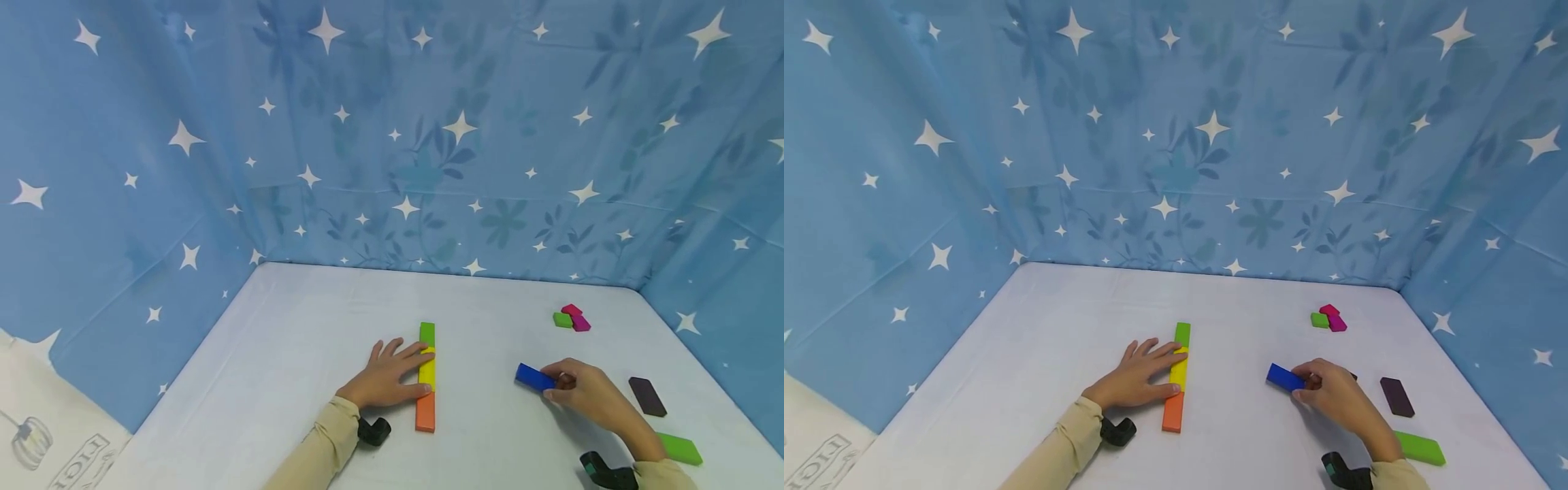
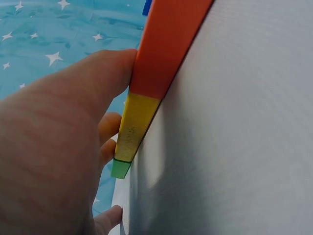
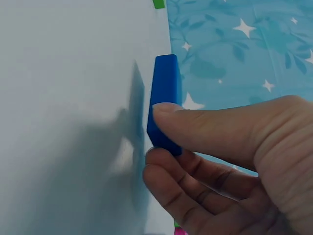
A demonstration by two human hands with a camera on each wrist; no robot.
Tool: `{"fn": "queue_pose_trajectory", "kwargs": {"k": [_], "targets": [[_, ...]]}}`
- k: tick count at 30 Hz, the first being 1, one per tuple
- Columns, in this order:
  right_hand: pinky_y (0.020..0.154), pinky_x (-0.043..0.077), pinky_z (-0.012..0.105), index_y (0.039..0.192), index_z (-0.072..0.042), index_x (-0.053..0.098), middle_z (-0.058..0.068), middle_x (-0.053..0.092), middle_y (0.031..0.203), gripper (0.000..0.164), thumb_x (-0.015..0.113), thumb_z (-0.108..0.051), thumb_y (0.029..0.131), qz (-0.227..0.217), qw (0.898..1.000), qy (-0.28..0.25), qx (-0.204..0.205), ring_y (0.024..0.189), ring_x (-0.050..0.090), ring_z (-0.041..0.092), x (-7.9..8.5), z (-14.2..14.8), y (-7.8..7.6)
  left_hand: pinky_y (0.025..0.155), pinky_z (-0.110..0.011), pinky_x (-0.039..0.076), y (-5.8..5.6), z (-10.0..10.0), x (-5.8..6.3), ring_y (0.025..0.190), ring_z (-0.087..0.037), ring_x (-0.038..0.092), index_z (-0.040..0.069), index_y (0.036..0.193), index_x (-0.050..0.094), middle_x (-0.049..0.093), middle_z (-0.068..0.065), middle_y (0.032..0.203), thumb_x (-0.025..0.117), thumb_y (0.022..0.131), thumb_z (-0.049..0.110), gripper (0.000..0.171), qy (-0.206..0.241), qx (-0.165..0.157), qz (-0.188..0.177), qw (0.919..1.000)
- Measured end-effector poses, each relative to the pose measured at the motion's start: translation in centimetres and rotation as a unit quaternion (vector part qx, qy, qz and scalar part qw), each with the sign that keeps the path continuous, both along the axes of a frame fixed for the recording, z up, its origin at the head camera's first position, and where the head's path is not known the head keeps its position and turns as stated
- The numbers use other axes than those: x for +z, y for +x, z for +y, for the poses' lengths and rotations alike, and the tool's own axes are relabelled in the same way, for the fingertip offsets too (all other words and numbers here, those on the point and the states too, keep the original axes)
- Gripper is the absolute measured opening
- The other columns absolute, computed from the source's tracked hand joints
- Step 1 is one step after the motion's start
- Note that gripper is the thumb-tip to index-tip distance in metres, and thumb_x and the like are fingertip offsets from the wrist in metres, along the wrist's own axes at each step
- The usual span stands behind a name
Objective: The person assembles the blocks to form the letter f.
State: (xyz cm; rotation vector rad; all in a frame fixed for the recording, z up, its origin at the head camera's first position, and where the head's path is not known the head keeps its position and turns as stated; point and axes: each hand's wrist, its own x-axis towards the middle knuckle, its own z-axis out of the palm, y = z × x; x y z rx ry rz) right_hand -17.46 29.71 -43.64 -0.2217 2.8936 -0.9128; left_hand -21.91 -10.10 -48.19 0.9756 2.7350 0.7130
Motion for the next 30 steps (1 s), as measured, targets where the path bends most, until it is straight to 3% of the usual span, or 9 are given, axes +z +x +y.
{"fn": "queue_pose_trajectory", "kwargs": {"k": [13, 30], "targets": [[0.074, 0.056, 0.027, 0.120, 0.005, 0.074, 0.003, 0.070, 0.101, 0.032, 0.084, -0.007, 0.092, 0.064, 0.996, -0.040, 0.054, 0.090, 0.064, 0.019, 0.2, -3.9, -3.6, 0.127, -0.064, 0.005, 0.0, 0.3, 0.0, 0.161, -0.036, 0.020, 0.033, 0.165, 0.045, 0.034, 0.009, 0.172, 0.057, 0.105, 0.062, 0.068, 0.000, 0.005, -0.003, 1.0000], [0.086, 0.059, 0.044, 0.123, 0.004, 0.075, 0.006, 0.071, 0.103, 0.032, 0.082, -0.009, 0.095, 0.058, 0.993, -0.047, 0.087, 0.092, 0.064, 0.023, 1.0, -9.8, -8.5, 0.126, -0.066, 0.006, 0.0, 0.3, 0.1, 0.160, -0.036, 0.020, 0.036, 0.165, 0.045, 0.034, 0.011, 0.172, 0.056, 0.105, 0.063, 0.067, -0.017, 0.016, -0.008, 0.9997]]}}
